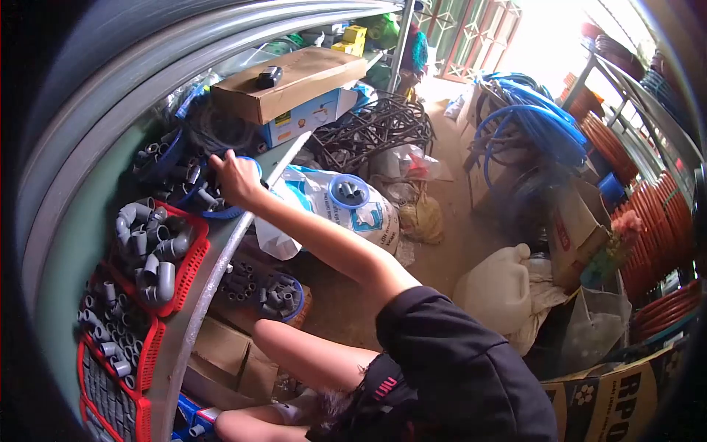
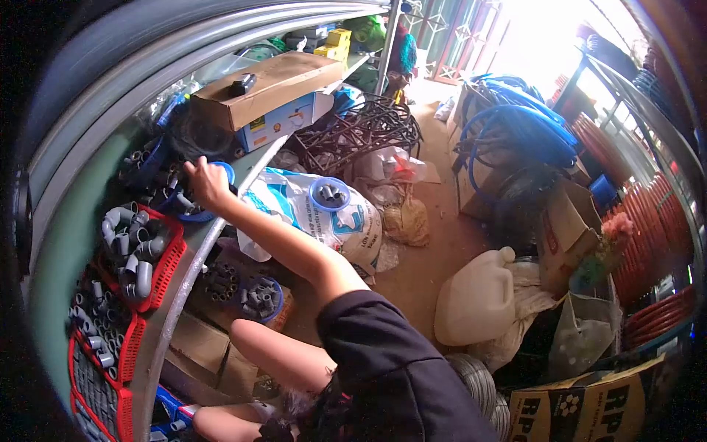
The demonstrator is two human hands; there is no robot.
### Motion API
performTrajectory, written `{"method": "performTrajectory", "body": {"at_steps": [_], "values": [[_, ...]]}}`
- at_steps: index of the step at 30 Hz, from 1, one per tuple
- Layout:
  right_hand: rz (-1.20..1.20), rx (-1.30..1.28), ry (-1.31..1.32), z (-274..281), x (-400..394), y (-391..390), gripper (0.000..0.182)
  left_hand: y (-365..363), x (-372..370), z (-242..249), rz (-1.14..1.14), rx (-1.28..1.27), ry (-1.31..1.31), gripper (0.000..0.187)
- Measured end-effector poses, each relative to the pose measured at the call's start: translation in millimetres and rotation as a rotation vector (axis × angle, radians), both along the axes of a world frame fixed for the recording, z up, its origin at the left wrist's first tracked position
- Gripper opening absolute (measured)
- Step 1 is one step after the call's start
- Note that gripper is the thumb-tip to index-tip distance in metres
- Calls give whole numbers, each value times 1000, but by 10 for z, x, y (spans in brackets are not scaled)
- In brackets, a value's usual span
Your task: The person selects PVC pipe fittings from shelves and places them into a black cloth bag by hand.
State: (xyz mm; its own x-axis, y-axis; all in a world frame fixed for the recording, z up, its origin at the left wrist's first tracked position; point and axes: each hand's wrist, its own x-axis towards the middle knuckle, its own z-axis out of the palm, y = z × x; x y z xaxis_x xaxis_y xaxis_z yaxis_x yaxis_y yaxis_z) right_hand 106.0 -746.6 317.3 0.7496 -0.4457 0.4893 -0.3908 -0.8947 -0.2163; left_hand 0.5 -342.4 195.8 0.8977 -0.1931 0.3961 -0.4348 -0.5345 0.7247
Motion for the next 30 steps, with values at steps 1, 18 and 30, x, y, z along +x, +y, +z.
{"method": "performTrajectory", "body": {"at_steps": [1, 18, 30], "values": [[101, 23, -72, 20, -166, 154, 37, -37, -9, 56, -29, -5, 14, 43], [941, 810, -157, 224, -2036, 2154, 66, 93, -955, 502, -275, -1066, 625, 44], [1010, 985, -566, -462, -2266, 2943, 48, -86, -1492, 607, -63, -817, 511, 49]]}}
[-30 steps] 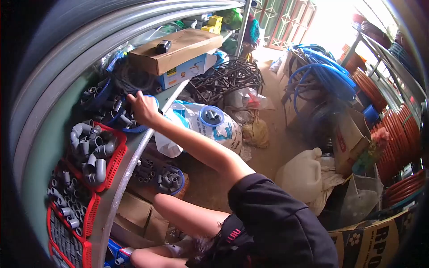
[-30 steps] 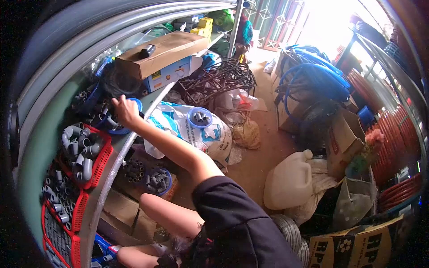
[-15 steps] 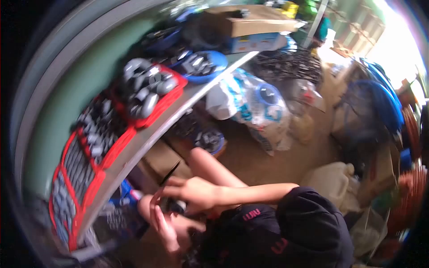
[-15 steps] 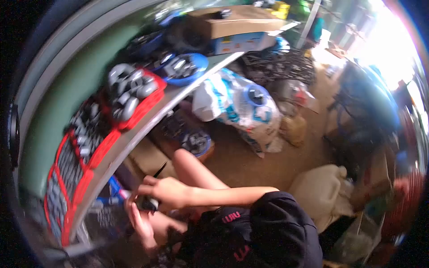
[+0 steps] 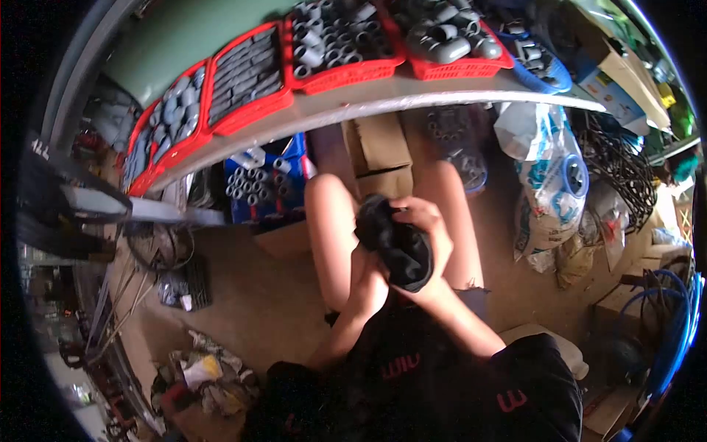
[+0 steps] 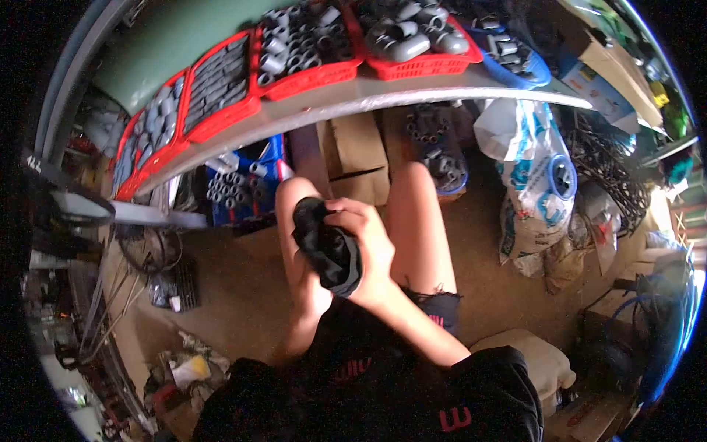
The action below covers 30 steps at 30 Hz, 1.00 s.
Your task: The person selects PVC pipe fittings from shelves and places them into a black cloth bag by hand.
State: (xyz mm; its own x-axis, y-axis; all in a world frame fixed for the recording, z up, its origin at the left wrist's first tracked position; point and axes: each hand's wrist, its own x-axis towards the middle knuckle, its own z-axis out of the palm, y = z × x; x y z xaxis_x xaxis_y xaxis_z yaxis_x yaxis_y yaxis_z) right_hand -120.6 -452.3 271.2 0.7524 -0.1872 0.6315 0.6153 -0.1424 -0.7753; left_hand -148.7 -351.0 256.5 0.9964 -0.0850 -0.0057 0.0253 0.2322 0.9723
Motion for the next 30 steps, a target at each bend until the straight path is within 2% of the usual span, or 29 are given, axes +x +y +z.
{"method": "performTrajectory", "body": {"at_steps": [2, 4, 6, 8, 9, 10, 12, 13, 14, 16, 17, 18, 19, 20, 22, 24, 26, 28, 30], "values": [[-72, -106, 23, 124, -9, -122, 40, -2, 35, 174, -26, 326, -182, 37], [-139, -39, 260, 298, -32, -127, 34, -46, 86, 314, -96, 297, -171, 30], [-116, -86, 245, 351, 11, -200, 34, -63, 92, 361, -101, 375, -264, 31], [-200, -165, 215, 282, 109, -330, 36, -96, 153, 307, -87, 448, -397, 36], [-338, -37, 287, 303, 130, -337, 35, -101, 194, 325, -114, 451, -415, 38], [-420, -47, 251, 308, 192, -451, 32, -92, 117, 319, -163, 182, -66, 39], [-519, 21, 242, 178, 274, -711, 30, -57, 198, 243, -289, -367, -10, 37], [-531, -22, 206, 174, 232, -742, 26, -40, 225, 269, -255, -383, 65, 38], [-538, -65, 169, 242, 160, -742, 23, -56, 215, 348, -160, -284, 133, 37], [-464, -185, 116, 286, -63, -600, 24, 33, 248, 156, -298, -612, 95, 37], [-476, -394, 196, 286, -186, -477, 26, 3, 224, 192, -213, -586, 181, 37], [-180, -227, 25, 259, -139, -353, 27, -58, 169, 249, -129, -560, 268, 38], [-111, -207, 112, 308, -224, -204, 28, -132, 135, 309, 4, -409, 452, 42], [-146, -302, 29, 237, -213, -84, 29, -125, 66, 182, -32, -330, 342, 42], [-136, -277, -13, 28, -199, -33, 30, -46, -46, 19, -71, -209, 215, 37], [-91, -217, 97, 18, -194, -18, 30, 0, -73, 116, -65, 63, 28, 39], [-93, -246, 159, -57, -231, -31, 35, 80, -84, -20, -98, 258, -20, 33], [-153, -172, 221, -158, -156, -96, 36, 92, -134, 54, -145, 118, 45, 29], [-270, -181, 336, -76, 56, -276, 24, 154, -190, 91, -226, -12, 144, 30]]}}
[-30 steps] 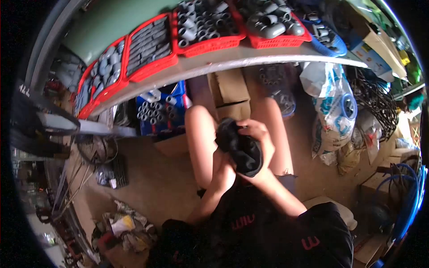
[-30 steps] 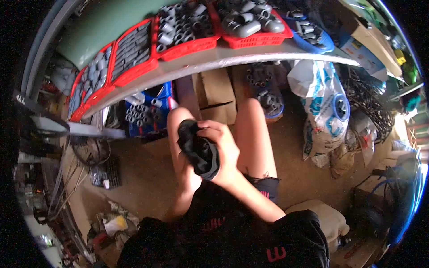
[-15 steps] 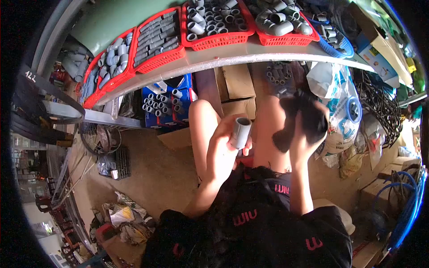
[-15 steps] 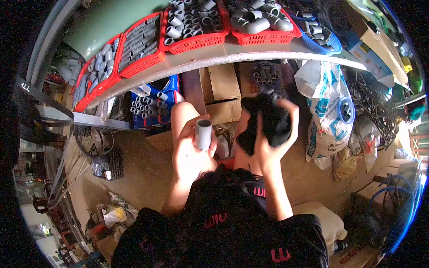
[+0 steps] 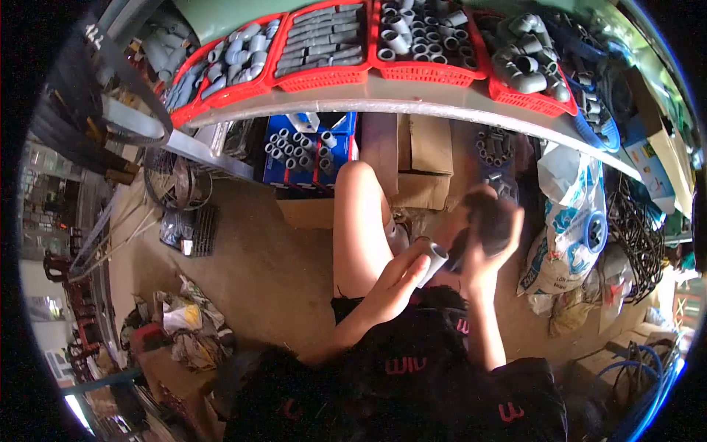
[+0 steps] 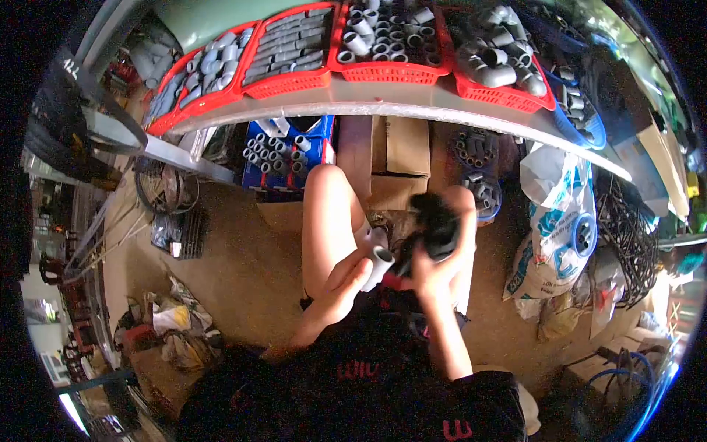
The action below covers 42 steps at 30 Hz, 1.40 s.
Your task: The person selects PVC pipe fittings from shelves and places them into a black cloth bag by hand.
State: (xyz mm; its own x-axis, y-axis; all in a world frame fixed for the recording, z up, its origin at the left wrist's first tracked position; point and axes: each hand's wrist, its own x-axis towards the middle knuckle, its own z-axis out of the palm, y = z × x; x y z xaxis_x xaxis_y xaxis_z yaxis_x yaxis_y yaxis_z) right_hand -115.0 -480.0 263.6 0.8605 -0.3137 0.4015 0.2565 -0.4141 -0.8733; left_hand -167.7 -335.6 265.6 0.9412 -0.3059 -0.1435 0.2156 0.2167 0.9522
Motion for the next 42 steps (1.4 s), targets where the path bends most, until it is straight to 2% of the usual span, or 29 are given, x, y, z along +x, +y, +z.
{"method": "performTrajectory", "body": {"at_steps": [2, 4, 5, 7, 8, 10, 11, 12, 14, 15, 16, 17, 18, 19, 20, 21, 22, 24, 28, 30, 32, 33, 34, 35, 36, 38, 39, 40, 42], "values": [[-133, 59, -172, 38, 174, -132, 21, 29, 34, 20, 52, -108, 30, 34], [-213, 84, -168, 156, 174, -138, 27, 79, 89, -87, 110, -268, 44, 40], [-207, 117, -150, 211, 137, -94, 30, 111, 120, -156, 128, -229, 86, 44], [-100, 454, 106, 200, -58, 48, 39, 39, 137, 5, 225, -277, 176, 47], [138, 572, 337, 119, -238, 86, 58, -15, 155, 60, 271, -302, 220, 48], [455, 419, 192, 358, -325, 411, 74, -107, 114, -134, 321, -101, 100, 52], [489, 476, 197, 292, -396, 492, 73, -154, 95, -230, 350, 3, 47, 54], [496, 717, 42, 236, -407, 591, 72, -136, 94, -91, 273, -137, 85, 53], [546, 334, -110, 20, -353, 409, 68, -100, 94, 188, 120, -396, 195, 53], [477, 172, -194, 34, -359, 351, 58, -150, 67, 172, 153, -390, 236, 53], [442, -156, -217, 50, -327, 280, 52, -203, 36, 152, 187, -386, 277, 53], [407, -210, -122, 89, -336, 274, 50, -155, 44, 56, 156, -350, 175, 52], [370, -265, -28, 115, -336, 271, 48, -79, 92, -35, 30, -468, 131, 51], [359, -59, -165, 114, -258, 242, 51, -100, 113, -89, 81, -292, 6, 52], [223, -50, -118, 127, -213, 237, 55, -126, 162, -32, 130, -115, -119, 52], [134, 42, -86, 138, -159, 226, 49, -122, 172, 98, 110, -138, -62, 49], [47, 133, -55, 150, -100, 206, 42, -58, 119, 4, 41, -41, 107, 36], [-21, 180, -83, 234, 29, 146, 42, -38, 69, -9, -111, -271, 108, 27], [-213, 800, 66, 165, 189, -120, 37, 5, 196, -5, -15, -582, 148, 28], [-232, 751, 16, 178, 165, -95, 38, 33, 265, 93, 73, -685, 142, 28], [-200, 718, -2, 239, 48, 65, 38, 66, 348, 153, 64, -682, 103, 25], [51, 733, 90, 392, -101, 154, 38, 90, 374, 109, 39, -702, 81, 22], [105, 567, -38, 337, -125, 257, 43, 52, 369, 114, 118, -640, 120, 23], [195, 406, -11, 244, -179, 277, 52, -11, 372, 180, 195, -575, 158, 25], [147, 294, -285, 266, -139, 492, 49, -53, 373, 215, 270, -508, 193, 28], [387, 110, -485, 99, -61, 580, 36, -158, 200, -137, 408, -425, 197, 33], [365, 80, -371, 49, -89, 529, 36, -210, 126, -264, 475, -379, 201, 36], [346, 50, -258, 15, -104, 458, 37, -164, 102, -388, 469, -226, 115, 36], [163, -13, -236, 205, -33, 391, 44, -51, 78, -353, 454, 83, -50, 37]]}}
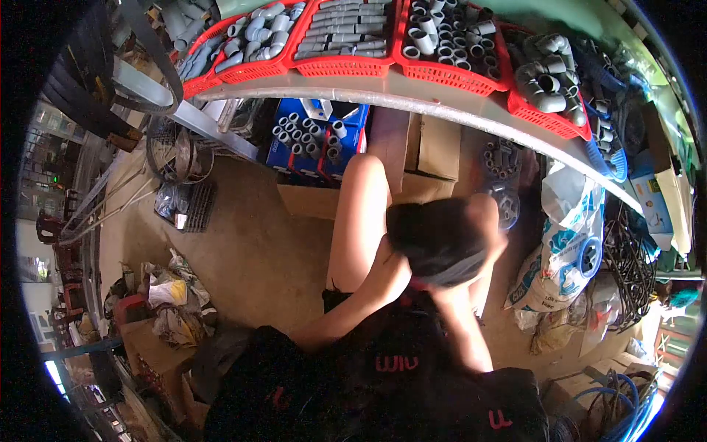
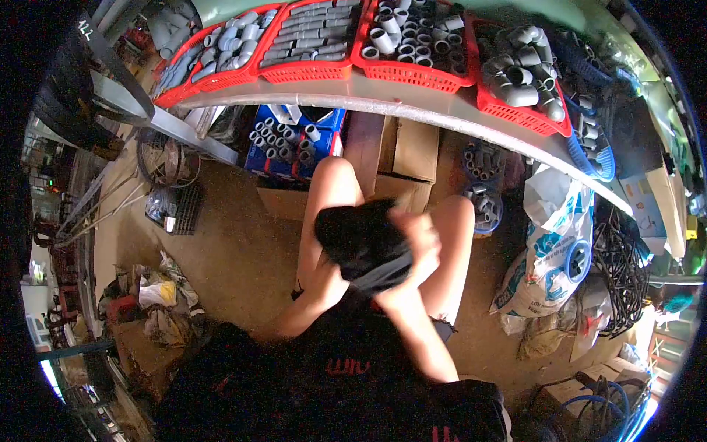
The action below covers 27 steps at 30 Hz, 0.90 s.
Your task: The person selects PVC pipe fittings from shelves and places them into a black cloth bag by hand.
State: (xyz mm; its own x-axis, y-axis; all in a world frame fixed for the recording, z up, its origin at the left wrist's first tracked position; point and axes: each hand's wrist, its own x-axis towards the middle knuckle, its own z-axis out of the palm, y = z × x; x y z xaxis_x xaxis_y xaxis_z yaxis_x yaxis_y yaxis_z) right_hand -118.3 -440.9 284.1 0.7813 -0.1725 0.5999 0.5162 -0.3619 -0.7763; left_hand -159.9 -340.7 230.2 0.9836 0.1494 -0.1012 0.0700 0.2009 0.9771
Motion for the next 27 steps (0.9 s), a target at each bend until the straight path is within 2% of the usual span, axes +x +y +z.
{"method": "performTrajectory", "body": {"at_steps": [2, 3, 4, 7, 8, 10, 11, 12, 14, 16, 17, 18, 22, 23, 24, 25, 26, 27], "values": [[-135, 24, 17, 45, 206, -82, 53, 83, 109, 350, -346, -267, 253, 39], [-119, 59, 22, 71, 340, -163, 48, -6, 90, 379, -371, -369, 87, 43], [-151, 246, 136, -50, 367, -269, 44, -11, 90, 369, -513, -531, 46, 46], [-190, 750, 322, -190, 333, -466, 36, -36, 77, 407, -502, -847, 117, 51], [-170, 813, 329, -191, 262, -516, 36, -18, 90, 399, -434, -899, 167, 50], [-52, 742, 269, -177, 55, -489, 35, 78, 123, 306, -380, -748, 184, 46], [38, 655, 204, -164, -32, -401, 35, 68, 162, 482, -247, -594, 290, 41], [164, 592, 106, -132, -69, -247, 36, 109, 188, 436, -295, -724, 293, 34], [442, 393, -107, -85, -96, -19, 40, -146, 95, 306, 22, -684, 286, 32], [399, 140, -123, -271, -140, 22, 37, -135, -66, 114, -104, -790, 179, 29], [286, 123, 79, -297, -169, 51, 38, -114, -112, 53, -161, -839, 118, 29], [256, 89, 76, -297, -141, 10, 41, -83, -138, -6, -215, -885, 56, 30], [134, 115, 124, -10, -18, -131, 53, 46, -152, -91, -421, -528, 246, 37], [110, 174, 153, 19, 32, -147, 53, 37, -57, 285, -434, -464, 359, 42], [6, 108, 187, 82, 78, -185, 51, 59, -25, 381, -501, -503, 148, 44], [-151, -59, 147, -3, 139, -261, 33, 63, -17, 363, -509, -629, 42, 40], [-134, 397, 303, -189, 75, -297, 25, 65, -15, 344, -512, -756, -65, 37], [-156, 352, 288, -231, -4, -333, 24, 89, -15, 361, -490, -824, -3, 34]]}}
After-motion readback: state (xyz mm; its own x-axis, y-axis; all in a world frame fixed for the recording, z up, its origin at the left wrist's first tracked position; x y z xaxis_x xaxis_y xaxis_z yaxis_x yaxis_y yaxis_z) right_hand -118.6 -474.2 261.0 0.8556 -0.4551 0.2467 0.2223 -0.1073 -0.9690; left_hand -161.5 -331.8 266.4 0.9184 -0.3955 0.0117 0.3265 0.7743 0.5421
